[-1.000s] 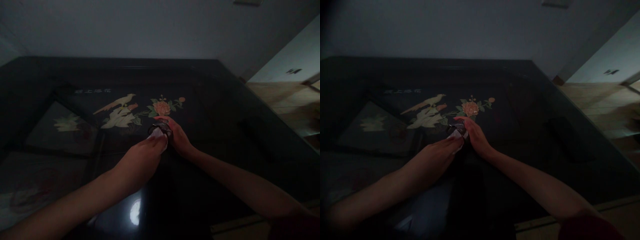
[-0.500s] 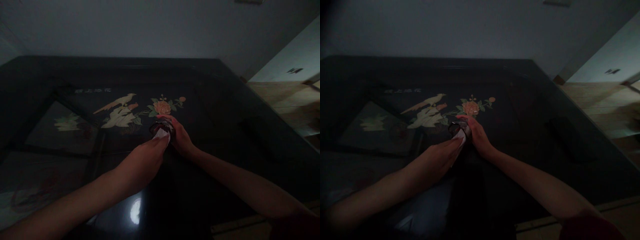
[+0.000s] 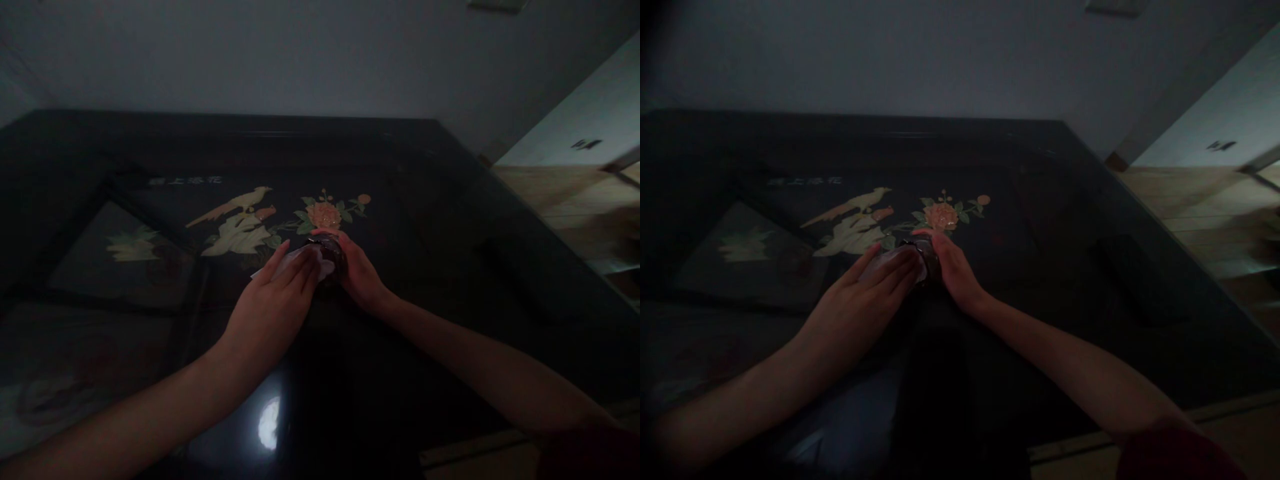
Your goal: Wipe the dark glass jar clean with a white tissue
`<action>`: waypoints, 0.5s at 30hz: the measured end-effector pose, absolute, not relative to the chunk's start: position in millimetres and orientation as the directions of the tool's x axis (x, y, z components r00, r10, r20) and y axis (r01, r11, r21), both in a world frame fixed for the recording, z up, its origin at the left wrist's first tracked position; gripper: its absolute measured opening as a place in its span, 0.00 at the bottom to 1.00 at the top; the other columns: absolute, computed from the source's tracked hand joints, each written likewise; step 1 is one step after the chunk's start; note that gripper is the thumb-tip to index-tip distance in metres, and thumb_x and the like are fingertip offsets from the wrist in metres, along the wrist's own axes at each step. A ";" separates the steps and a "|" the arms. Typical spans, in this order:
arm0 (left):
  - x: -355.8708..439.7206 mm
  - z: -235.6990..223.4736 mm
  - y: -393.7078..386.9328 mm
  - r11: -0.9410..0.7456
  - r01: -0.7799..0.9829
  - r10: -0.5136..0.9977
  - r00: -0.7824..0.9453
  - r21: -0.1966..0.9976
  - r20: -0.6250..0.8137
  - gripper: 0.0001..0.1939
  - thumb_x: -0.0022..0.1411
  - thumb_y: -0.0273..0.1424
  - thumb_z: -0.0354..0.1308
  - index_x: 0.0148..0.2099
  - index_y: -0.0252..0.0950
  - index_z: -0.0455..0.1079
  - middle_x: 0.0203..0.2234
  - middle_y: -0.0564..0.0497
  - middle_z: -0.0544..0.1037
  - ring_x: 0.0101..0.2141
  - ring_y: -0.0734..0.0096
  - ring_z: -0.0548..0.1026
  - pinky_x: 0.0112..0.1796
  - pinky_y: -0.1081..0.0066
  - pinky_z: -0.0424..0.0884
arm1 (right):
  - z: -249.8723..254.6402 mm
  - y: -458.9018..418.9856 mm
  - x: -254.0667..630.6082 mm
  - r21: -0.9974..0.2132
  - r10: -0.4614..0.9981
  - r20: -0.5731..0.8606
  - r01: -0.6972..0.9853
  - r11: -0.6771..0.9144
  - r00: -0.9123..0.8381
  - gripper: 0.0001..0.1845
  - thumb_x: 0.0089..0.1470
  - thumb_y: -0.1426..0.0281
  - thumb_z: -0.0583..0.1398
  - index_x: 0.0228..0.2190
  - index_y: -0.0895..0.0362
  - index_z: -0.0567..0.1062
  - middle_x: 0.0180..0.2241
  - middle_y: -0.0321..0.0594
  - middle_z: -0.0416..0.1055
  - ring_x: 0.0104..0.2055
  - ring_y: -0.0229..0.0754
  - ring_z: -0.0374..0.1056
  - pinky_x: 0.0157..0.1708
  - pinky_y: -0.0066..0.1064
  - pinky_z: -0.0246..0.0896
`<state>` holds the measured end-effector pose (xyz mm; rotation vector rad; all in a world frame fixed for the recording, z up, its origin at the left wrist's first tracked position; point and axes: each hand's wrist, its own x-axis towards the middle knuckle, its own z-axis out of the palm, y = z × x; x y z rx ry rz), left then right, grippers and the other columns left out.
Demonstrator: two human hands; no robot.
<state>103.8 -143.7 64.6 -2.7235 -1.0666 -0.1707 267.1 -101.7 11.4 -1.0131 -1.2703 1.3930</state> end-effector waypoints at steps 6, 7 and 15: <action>107.2 67.4 -139.5 -0.744 0.653 0.668 0.734 0.140 0.122 0.20 0.60 0.19 0.48 0.53 0.29 0.69 0.47 0.41 0.77 0.50 0.62 0.74 0.53 0.63 0.67 | 16.0 -106.4 264.6 -0.993 0.986 0.093 -0.080 0.083 -0.139 0.22 0.60 0.52 0.48 0.42 0.51 0.73 0.46 0.40 0.72 0.53 0.46 0.64 0.53 0.41 0.60; 108.2 69.3 -138.7 -0.717 0.660 0.691 0.715 0.225 0.103 0.18 0.60 0.20 0.48 0.51 0.31 0.69 0.45 0.43 0.79 0.46 0.64 0.76 0.49 0.66 0.70 | 16.0 -106.9 264.7 -0.994 0.987 0.085 -0.077 0.075 -0.137 0.22 0.60 0.52 0.48 0.42 0.51 0.72 0.46 0.40 0.72 0.51 0.46 0.65 0.52 0.41 0.60; 116.8 80.9 -139.5 -0.292 0.531 0.846 0.531 0.796 -0.044 0.10 0.62 0.27 0.49 0.42 0.34 0.71 0.33 0.53 0.80 0.33 0.72 0.77 0.34 0.77 0.71 | 9.5 -107.2 265.4 -0.966 0.985 0.011 -0.258 -0.034 -0.173 0.23 0.60 0.50 0.48 0.45 0.49 0.70 0.31 0.36 0.72 0.33 0.42 0.69 0.35 0.34 0.65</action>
